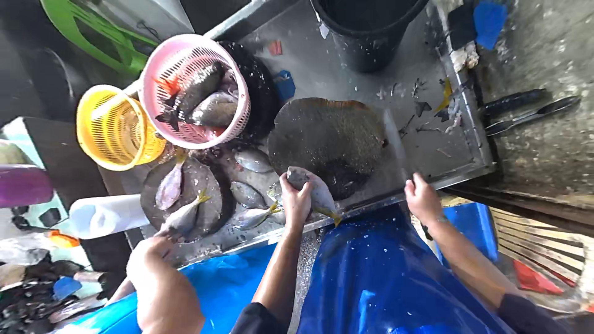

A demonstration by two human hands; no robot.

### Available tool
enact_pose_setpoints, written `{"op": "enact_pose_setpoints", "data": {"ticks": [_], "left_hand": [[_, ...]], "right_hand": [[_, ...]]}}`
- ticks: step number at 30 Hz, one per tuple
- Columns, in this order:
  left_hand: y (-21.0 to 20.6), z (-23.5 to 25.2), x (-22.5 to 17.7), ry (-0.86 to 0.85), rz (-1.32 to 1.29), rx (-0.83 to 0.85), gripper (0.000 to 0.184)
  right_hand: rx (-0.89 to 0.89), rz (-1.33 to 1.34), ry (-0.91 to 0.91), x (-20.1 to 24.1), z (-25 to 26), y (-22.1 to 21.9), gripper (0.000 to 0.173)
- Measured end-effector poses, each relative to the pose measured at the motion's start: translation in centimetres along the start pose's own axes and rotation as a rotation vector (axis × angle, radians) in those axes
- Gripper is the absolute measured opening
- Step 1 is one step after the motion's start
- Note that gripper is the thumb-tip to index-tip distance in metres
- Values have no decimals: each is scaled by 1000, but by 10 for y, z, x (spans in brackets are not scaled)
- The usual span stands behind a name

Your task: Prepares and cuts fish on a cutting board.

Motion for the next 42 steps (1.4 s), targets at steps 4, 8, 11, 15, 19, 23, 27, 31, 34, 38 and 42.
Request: {"op": "enact_pose_setpoints", "data": {"ticks": [4,8,11,15,19,23,27,31,34,38,42], "left_hand": [[-22,42,-81,-26,7,67,74],[-65,50,-79,106,-241,50,80],[-75,38,-70,-294,368,78,73],[-98,71,-81,-797,764,137,64],[-95,119,-118,-713,732,217,48],[-93,114,-128,-165,236,148,34],[-131,79,-106,-24,-37,106,59],[-147,76,-98,-69,85,187,62],[-149,72,-104,-47,141,232,62],[-156,71,-104,-9,161,260,67],[-160,76,-99,-46,111,281,70]], "right_hand": [[-67,22,11,-25,-9,26,38],[-50,101,-25,-50,-12,29,38],[-104,207,-61,-63,-15,29,44],[-69,253,-41,-65,-23,17,41],[244,215,8,-39,-15,11,40],[239,201,-43,-17,24,6,39],[127,233,6,34,33,17,34],[250,169,54,63,40,2,29],[232,19,24,64,29,3,32],[-27,50,92,87,11,48,29],[-109,47,176,125,17,70,26]]}}
Point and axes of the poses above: each hand's wrist, its own z-axis towards the middle knuckle, its own y-axis out of the back of the hand, x = y × z, the point moved 7 cm from there along z, towards the middle knuckle, and after that the axes turned 3 degrees about -y, right-handed, at the moved point
